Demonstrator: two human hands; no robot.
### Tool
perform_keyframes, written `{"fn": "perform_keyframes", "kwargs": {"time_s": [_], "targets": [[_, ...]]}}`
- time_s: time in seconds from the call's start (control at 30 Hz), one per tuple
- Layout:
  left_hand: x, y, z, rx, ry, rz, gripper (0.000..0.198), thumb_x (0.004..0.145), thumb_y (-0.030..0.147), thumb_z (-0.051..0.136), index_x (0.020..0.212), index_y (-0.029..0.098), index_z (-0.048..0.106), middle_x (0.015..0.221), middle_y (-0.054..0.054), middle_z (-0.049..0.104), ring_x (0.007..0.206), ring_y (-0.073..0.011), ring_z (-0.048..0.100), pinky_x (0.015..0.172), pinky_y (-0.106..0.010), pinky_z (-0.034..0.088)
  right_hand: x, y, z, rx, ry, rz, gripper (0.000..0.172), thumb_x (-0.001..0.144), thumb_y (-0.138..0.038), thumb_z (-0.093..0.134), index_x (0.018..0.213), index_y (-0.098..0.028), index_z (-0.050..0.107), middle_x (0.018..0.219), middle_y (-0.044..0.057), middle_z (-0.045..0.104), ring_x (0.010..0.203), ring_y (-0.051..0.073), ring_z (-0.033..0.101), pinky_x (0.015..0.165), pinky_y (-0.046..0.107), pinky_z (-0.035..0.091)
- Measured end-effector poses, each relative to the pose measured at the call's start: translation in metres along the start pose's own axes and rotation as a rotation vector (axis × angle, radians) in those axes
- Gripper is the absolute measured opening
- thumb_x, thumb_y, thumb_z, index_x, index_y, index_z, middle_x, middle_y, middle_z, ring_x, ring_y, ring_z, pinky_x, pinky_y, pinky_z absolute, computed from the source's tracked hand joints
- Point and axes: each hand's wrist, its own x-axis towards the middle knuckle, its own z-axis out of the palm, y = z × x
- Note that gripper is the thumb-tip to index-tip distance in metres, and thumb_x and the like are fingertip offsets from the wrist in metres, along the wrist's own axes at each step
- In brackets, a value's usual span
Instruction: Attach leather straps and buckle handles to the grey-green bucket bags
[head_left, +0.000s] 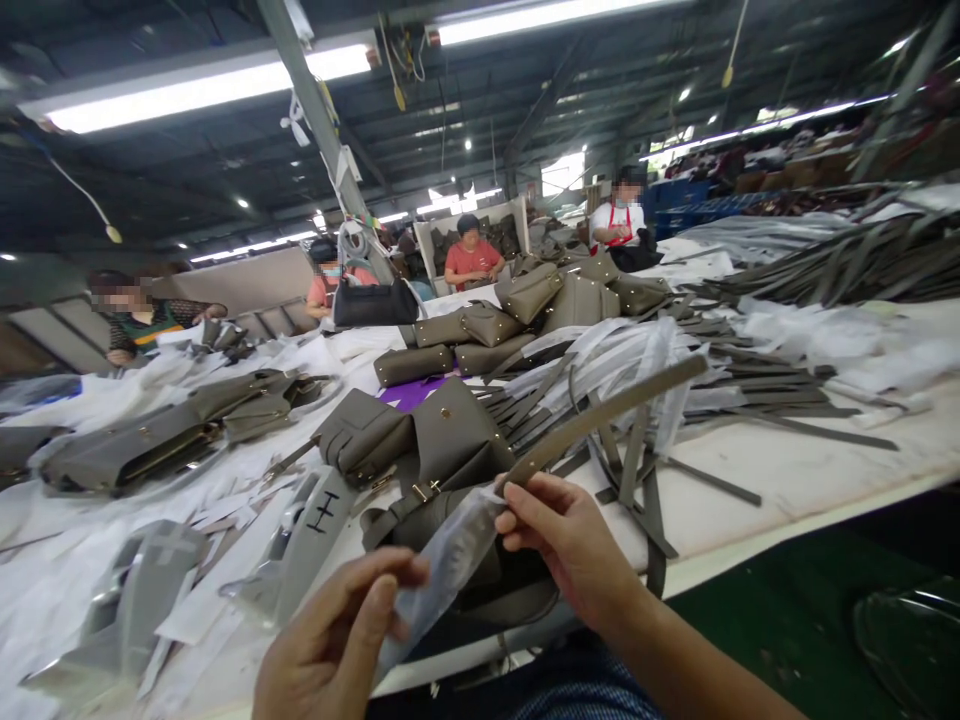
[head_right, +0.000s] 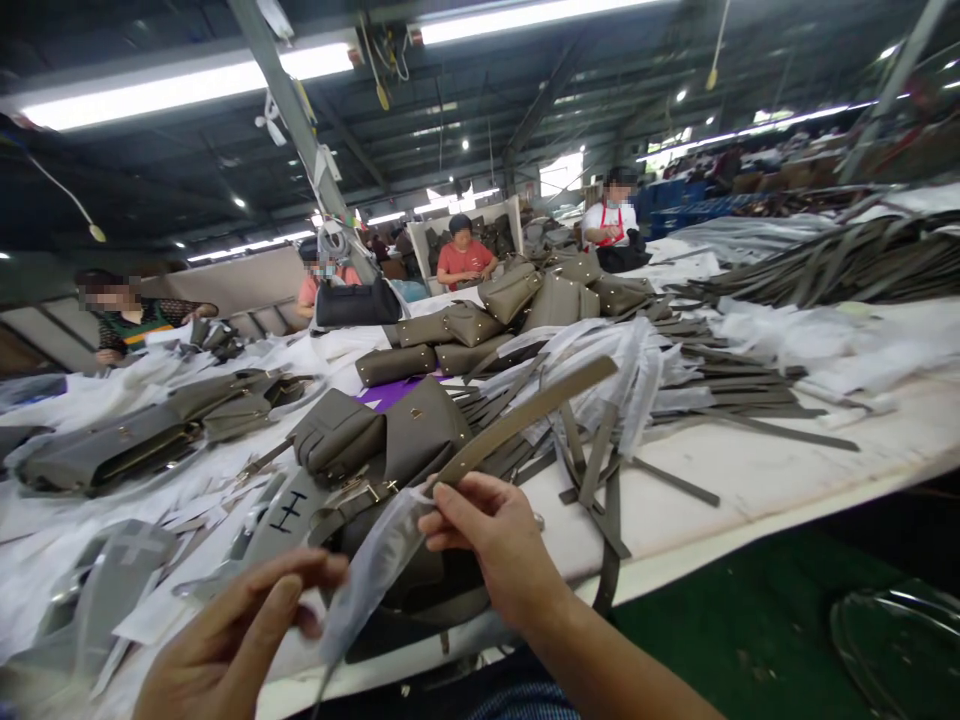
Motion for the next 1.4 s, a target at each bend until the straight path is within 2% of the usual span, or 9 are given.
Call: {"fn": "perform_keyframes", "kwargs": {"time_s": [0.07,0.13,0.3,0.43,0.8,0.93,1.1,1.23,1.4], "targets": [[0.019,0.016,0.016,0.156,0.048,0.192,0.044,0.084,0.051,0.064,0.120,0.027,0.067,0.123,-0.007,0.069,0.103,-0.0261,0.068,0.090,-0.036,0.056,-0.001,0.000,0.003,-0.018,-0.014,0.007,0.028,0.069,-0.039,0.085,0.079,-0.016,0.075,0.069,0.002,0.070,0.060,0.009,0.066,0.052,0.014,0.054],[0.036,0.028,0.034,0.160,-0.136,0.247,0.051,0.085,0.048,0.064,0.130,0.026,0.060,0.126,-0.007,0.068,0.112,-0.0270,0.065,0.096,-0.037,0.053,0.000,-0.002,0.001,-0.011,-0.036,0.010,0.027,0.069,-0.038,0.085,0.078,-0.015,0.074,0.067,0.001,0.068,0.059,0.008,0.064,0.053,0.015,0.053],[0.054,0.035,0.057,-0.105,-0.649,-0.066,0.038,0.091,0.051,0.055,0.100,0.015,0.063,0.076,-0.004,0.071,0.053,-0.0119,0.063,0.049,-0.020,0.051,0.006,-0.011,-0.018,0.026,-0.032,-0.026,0.023,0.074,-0.034,0.082,0.087,-0.017,0.074,0.071,-0.001,0.067,0.044,0.001,0.046,0.036,0.010,0.034],[0.052,0.029,0.049,-0.143,-0.706,-0.219,0.041,0.088,0.054,0.058,0.081,0.014,0.059,0.064,0.000,0.064,0.041,-0.0045,0.052,0.039,-0.012,0.040,0.012,-0.020,-0.037,0.097,0.034,-0.045,0.024,0.073,-0.030,0.082,0.093,-0.018,0.075,0.095,0.004,0.073,0.044,-0.002,0.038,0.035,0.010,0.028],[0.050,0.014,0.026,-0.167,-0.752,-0.326,0.041,0.086,0.054,0.061,0.081,0.013,0.061,0.067,0.000,0.067,0.032,-0.0005,0.039,0.032,-0.011,0.025,0.021,-0.022,-0.067,0.105,0.157,-0.113,0.021,0.079,-0.035,0.078,0.092,-0.019,0.075,0.102,0.006,0.072,0.057,0.005,0.051,0.040,0.013,0.040],[0.041,0.010,0.017,0.247,-0.595,0.017,0.032,0.093,0.040,0.053,0.104,0.017,0.072,0.076,-0.004,0.074,0.040,-0.0082,0.055,0.037,-0.016,0.041,0.013,-0.024,-0.070,0.158,0.148,-0.131,0.022,0.080,-0.037,0.077,0.095,-0.021,0.073,0.096,0.002,0.069,0.062,0.005,0.054,0.042,0.010,0.039],[0.021,0.000,-0.006,0.825,-0.153,0.754,0.058,0.089,0.010,0.044,0.140,0.036,0.053,0.133,-0.002,0.065,0.107,-0.0233,0.069,0.083,-0.027,0.057,0.001,-0.023,-0.069,0.156,0.069,-0.124,0.024,0.082,-0.036,0.075,0.102,-0.024,0.069,0.084,-0.003,0.062,0.064,0.007,0.054,0.048,0.013,0.043],[0.016,-0.007,-0.010,0.920,-0.047,0.816,0.062,0.090,0.005,0.040,0.143,0.036,0.048,0.133,-0.002,0.064,0.107,-0.0211,0.068,0.087,-0.028,0.056,-0.003,-0.015,-0.069,0.024,0.032,-0.143,0.025,0.083,-0.031,0.074,0.106,-0.025,0.067,0.089,0.000,0.066,0.065,0.009,0.053,0.051,0.018,0.044],[0.019,-0.020,-0.003,0.780,-0.125,0.699,0.045,0.095,0.020,0.047,0.139,0.027,0.055,0.116,-0.007,0.071,0.100,-0.0196,0.069,0.080,-0.024,0.057,-0.003,-0.006,-0.073,-0.160,0.036,-0.233,0.029,0.086,-0.035,0.070,0.113,-0.027,0.065,0.101,0.004,0.071,0.070,0.014,0.056,0.056,0.025,0.044]]}}
